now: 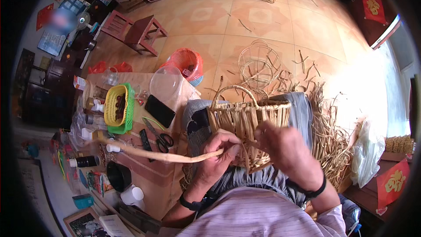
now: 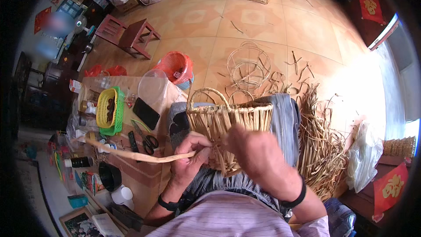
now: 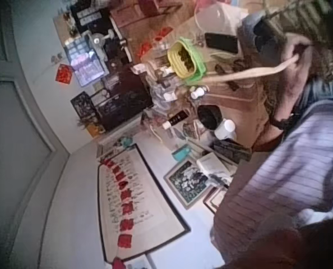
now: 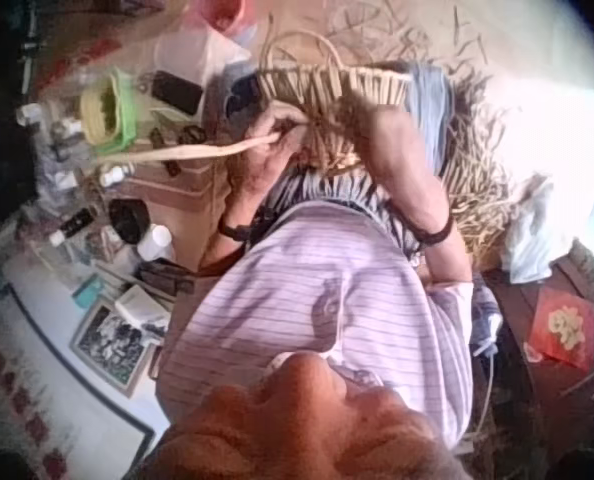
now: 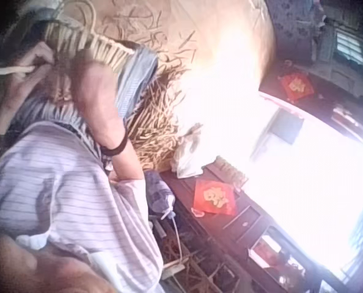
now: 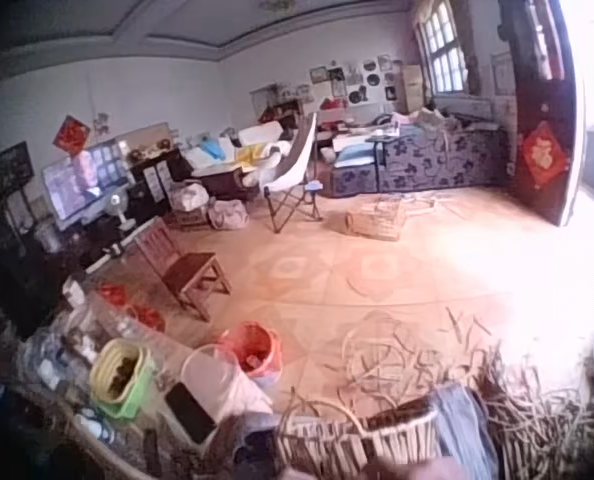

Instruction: Weaving a basket using straw or thin wood strips by hand.

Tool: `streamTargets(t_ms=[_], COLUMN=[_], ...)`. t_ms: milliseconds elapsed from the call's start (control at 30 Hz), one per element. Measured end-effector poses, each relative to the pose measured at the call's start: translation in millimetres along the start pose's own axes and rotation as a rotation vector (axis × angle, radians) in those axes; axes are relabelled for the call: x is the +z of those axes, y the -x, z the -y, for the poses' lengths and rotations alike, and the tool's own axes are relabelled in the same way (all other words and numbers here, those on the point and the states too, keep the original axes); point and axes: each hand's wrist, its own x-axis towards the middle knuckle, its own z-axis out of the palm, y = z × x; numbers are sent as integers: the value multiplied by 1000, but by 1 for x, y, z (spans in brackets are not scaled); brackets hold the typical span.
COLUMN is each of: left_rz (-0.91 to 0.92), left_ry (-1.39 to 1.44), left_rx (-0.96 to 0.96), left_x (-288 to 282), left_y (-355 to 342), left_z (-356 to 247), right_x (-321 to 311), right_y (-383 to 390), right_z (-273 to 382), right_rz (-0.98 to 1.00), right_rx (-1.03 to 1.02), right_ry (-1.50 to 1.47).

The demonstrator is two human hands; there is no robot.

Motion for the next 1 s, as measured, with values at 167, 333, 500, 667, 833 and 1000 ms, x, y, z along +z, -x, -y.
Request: streamTargets(t_ms=[167,333,500,667,833,1000], left_rz=[5,118,180,95,55,63], left_ry=[-141,-330,-363,-325,-316,-341], left_rx=[-35,-62,-120,29,-5,-17], left_x=[2,3,6,4,6,10], left_y=[-8,-18,-29,-34,-28,-26], left_z=[-8,-21,-22,-12,-13,-16], right_x=[-43,-53,-32,15,16,15], right_y=[-58,-120,-173,-184,-185,-180], right_z=[-51,-98,-99,-106,-113,-100], right_rz=[-126,558,1344,1560,1646,1637], right_rx=[-97,-51,-25,-169,-114,-89], right_ry=[57,-343,-189,-465,-444,-331])
